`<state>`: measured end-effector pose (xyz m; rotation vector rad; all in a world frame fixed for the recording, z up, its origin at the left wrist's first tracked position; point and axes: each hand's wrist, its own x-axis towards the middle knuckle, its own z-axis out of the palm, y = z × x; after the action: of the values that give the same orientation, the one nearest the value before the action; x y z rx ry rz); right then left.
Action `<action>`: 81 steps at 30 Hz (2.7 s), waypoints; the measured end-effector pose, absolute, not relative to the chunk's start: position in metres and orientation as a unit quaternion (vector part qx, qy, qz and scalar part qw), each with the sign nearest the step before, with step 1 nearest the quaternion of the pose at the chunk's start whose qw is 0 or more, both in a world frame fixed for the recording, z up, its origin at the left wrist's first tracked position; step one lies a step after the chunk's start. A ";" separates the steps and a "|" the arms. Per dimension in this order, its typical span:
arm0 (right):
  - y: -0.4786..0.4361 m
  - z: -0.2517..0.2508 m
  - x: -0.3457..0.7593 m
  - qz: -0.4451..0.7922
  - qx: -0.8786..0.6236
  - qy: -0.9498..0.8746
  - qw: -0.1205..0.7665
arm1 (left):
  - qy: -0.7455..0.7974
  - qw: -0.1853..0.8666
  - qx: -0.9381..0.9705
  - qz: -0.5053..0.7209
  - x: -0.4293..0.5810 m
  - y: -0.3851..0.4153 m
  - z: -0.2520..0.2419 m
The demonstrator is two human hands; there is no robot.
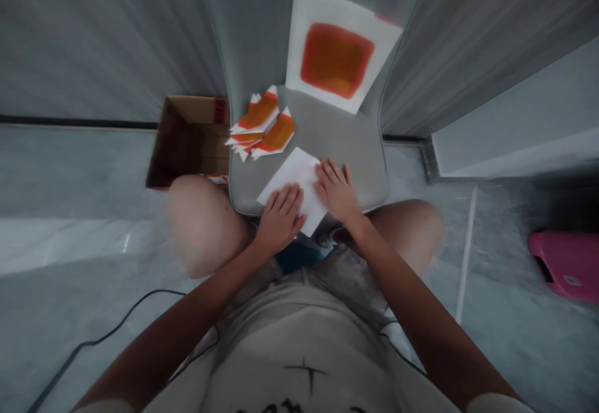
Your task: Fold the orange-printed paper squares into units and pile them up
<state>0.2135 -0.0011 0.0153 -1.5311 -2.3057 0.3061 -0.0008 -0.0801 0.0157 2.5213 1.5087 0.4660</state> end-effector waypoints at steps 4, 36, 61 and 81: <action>-0.017 0.028 0.219 0.135 -0.567 -0.765 0.274 | 0.503 0.095 0.847 0.140 -0.001 -0.080 0.022; -0.086 0.023 0.235 0.303 -0.659 -0.522 0.448 | 0.432 0.126 0.890 0.071 0.016 -0.002 0.030; -0.028 -0.003 0.228 0.149 -0.481 -0.821 0.269 | 0.495 0.082 0.845 0.184 0.010 -0.023 0.023; -0.095 0.019 0.220 0.536 -0.671 -0.298 0.417 | 0.439 0.079 0.885 0.131 0.004 -0.015 0.015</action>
<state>0.2202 -0.0953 0.0186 -1.6842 -0.7475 1.3446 0.0042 -0.0154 0.0152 2.6494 1.3142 0.3933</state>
